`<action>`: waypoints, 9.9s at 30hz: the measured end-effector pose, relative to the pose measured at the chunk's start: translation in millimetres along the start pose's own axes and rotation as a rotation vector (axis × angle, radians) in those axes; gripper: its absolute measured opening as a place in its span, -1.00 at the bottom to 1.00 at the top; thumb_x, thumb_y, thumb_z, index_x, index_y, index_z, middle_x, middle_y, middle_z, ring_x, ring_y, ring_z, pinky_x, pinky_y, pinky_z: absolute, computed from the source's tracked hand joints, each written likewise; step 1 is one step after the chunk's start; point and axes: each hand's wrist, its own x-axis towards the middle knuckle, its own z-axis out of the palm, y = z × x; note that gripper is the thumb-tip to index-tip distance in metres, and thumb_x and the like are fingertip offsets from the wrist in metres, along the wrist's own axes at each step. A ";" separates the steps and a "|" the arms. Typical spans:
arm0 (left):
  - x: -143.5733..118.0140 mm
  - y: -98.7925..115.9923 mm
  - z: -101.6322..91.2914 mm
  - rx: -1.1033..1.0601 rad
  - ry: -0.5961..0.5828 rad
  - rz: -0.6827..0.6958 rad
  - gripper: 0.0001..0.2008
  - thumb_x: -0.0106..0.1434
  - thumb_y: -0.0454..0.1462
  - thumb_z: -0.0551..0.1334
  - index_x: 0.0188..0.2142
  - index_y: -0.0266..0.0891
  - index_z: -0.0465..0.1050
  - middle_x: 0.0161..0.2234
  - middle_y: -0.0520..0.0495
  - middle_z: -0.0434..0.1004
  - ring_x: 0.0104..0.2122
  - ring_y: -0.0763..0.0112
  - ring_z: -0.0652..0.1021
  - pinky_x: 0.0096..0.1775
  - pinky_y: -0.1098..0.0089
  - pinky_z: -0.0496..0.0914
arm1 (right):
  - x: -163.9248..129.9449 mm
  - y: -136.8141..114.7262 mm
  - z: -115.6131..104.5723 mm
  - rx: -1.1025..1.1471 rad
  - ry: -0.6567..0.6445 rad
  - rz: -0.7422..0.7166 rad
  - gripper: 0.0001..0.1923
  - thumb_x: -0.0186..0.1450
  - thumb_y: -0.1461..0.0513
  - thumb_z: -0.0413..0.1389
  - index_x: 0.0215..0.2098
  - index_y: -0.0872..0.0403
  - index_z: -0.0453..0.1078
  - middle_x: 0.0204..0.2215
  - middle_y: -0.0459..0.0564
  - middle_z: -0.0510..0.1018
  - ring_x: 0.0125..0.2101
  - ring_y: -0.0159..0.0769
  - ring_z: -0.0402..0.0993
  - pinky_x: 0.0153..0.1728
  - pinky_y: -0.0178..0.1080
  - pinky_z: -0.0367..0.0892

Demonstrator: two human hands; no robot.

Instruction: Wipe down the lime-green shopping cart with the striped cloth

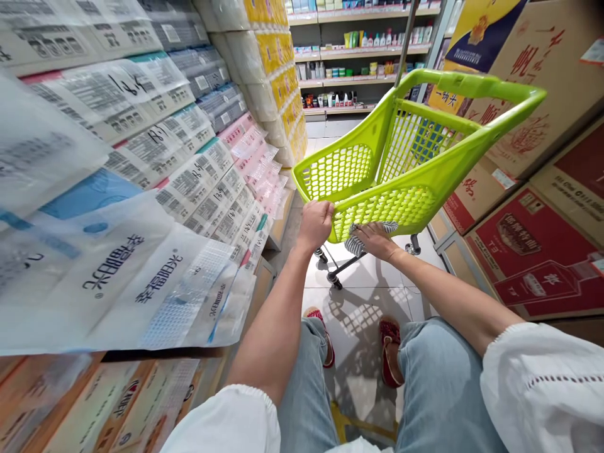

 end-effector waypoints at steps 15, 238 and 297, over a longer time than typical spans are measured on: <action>20.4 35.6 21.2 0.005 0.075 -0.096 -0.78 0.31 -0.31 0.01 -0.39 -0.17 0.38 -0.35 -0.08 0.51 -0.25 0.24 0.45 -0.25 0.26 0.15 | 42.3 23.6 -43.7 0.043 0.379 0.217 -0.67 0.31 0.20 -0.03 0.01 0.08 0.34 -0.04 0.13 0.41 -0.03 -0.13 0.23 0.04 -0.07 0.09; 5.3 9.8 6.8 0.063 0.151 -0.025 -0.84 0.28 -0.33 0.06 -0.30 -0.18 0.41 -0.28 -0.11 0.50 -0.19 0.21 0.42 -0.17 0.23 0.17 | 90.7 -35.2 -121.2 -0.034 0.140 0.556 -0.50 0.33 0.09 -0.06 0.21 0.00 0.15 0.03 0.14 0.37 -0.08 -0.09 0.23 -0.08 -0.13 0.11; -0.6 -4.4 6.2 0.040 0.232 0.155 -0.67 0.38 -0.19 -0.03 0.05 -0.17 0.34 -0.02 -0.15 0.47 0.01 0.28 0.40 0.03 0.26 0.20 | 44.8 40.5 -127.6 0.034 0.377 0.599 -0.50 0.23 0.07 0.03 0.09 0.10 0.24 -0.03 0.13 0.44 -0.07 -0.07 0.28 -0.04 -0.08 0.18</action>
